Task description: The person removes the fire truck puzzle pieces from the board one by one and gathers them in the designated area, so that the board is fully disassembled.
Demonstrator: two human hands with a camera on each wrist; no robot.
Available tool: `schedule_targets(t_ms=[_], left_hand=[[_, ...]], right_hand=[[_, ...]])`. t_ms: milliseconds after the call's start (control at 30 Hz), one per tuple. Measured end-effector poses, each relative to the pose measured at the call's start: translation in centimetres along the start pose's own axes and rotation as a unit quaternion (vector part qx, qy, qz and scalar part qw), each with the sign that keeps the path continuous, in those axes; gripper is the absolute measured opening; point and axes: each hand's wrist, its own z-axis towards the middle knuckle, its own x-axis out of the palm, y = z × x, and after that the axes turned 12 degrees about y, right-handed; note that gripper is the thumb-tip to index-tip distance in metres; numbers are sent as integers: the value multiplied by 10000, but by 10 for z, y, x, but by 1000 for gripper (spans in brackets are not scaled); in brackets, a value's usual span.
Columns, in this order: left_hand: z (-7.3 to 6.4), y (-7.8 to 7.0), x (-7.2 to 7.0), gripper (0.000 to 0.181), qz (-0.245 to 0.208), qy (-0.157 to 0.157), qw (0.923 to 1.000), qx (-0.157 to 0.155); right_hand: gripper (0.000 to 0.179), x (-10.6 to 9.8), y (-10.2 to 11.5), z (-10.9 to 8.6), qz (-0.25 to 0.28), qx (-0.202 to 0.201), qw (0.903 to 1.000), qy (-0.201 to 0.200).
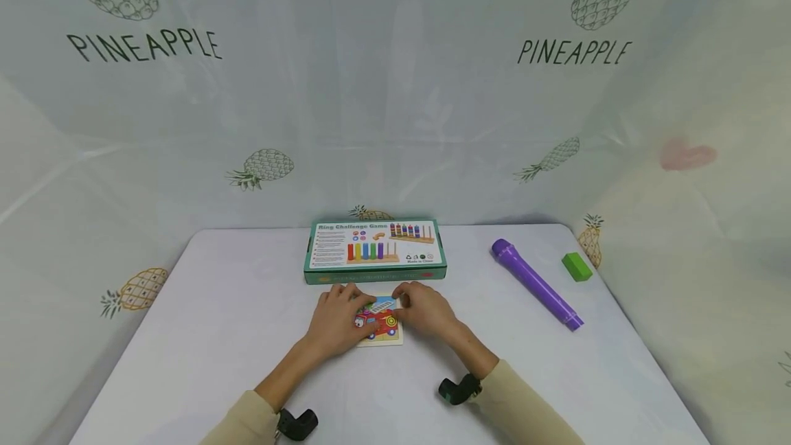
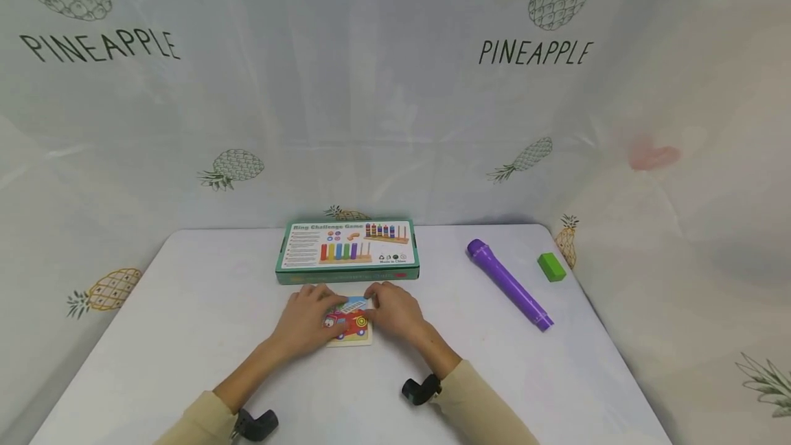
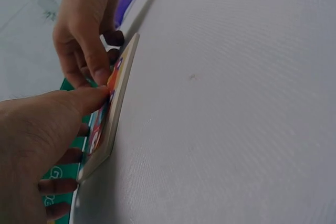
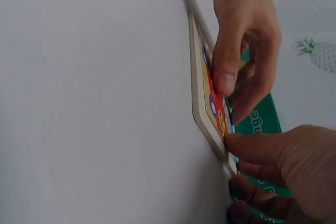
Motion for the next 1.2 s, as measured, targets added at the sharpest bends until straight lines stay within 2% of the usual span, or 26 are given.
schedule_targets(t_ms=[200, 400, 667, 833, 1033, 1200], left_hand=[[3, -1, 3, 55, 127, -147, 9998, -44], [4, -5, 3, 52, 142, -255, 9994, -177], [6, -9, 2, 50, 195, -216, 9990, -340], [7, -10, 0, 52, 274, -111, 9988, -396], [9, -11, 4, 59, 318, -48, 9983, -495], [10, -12, 6, 59, 394, 10, 9975, -586]], right_hand=[[29, 0, 9, 0, -73, 91, 9999, -122], [28, 1, 7, 1, -21, 32, 9999, -118], [28, 1, 4, 3, 208, 55, 9998, 15], [15, 3, 6, 4, 349, 104, 9993, 103], [23, 0, 7, 3, 327, 52, 9995, -6], [20, -3, 7, 0, 304, 10, 9995, 17]])
